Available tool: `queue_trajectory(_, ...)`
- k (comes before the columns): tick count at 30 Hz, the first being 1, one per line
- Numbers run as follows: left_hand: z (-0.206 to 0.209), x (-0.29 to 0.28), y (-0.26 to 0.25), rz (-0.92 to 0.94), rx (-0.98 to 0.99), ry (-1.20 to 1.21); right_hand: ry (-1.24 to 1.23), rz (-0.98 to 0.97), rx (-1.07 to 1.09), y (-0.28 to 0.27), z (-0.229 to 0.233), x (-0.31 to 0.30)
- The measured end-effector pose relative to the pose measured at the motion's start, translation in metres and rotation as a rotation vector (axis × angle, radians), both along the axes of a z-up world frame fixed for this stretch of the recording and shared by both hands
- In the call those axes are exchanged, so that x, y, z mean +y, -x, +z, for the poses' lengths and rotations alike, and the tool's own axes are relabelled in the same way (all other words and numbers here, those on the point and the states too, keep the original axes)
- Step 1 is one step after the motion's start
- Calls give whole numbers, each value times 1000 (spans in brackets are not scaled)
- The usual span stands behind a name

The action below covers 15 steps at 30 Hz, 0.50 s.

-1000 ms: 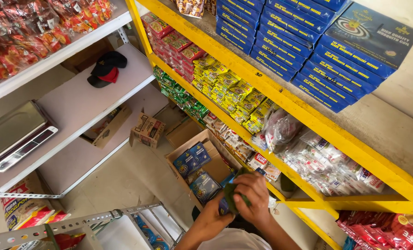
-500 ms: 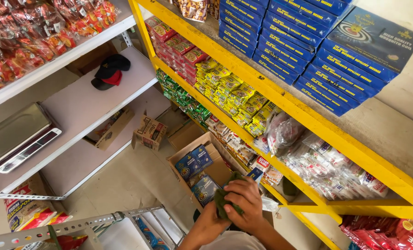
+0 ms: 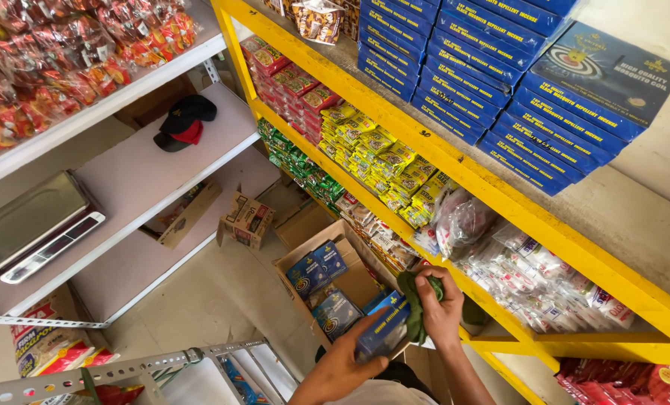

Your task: Wiping dust off boxes of mosquito coils on a retail shelf using a cleaning cloth.

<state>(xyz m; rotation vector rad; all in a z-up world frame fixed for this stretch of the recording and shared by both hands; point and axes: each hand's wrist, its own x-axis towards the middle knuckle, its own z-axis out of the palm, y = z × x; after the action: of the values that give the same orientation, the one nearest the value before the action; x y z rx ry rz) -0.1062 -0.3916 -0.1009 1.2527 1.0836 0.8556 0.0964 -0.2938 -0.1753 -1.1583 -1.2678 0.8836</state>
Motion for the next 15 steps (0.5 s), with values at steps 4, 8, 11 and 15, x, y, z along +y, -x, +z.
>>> queue_trajectory(4, 7, -1, 0, -123, 71, -17, -68, 26, -92, -6, 24, -7)
queue_trajectory(8, -5, 1, -6, -37, 138, -108, -225, 18, -210, -6, 48, -12)
queue_trajectory(11, 13, 1, -9, 33, 216, -109, -203, -10, -140, 2, 50, -12)
queue_trajectory(15, 5, 2, -8, 159, 250, -255, -303, -10, -336, 17, 52, -22)
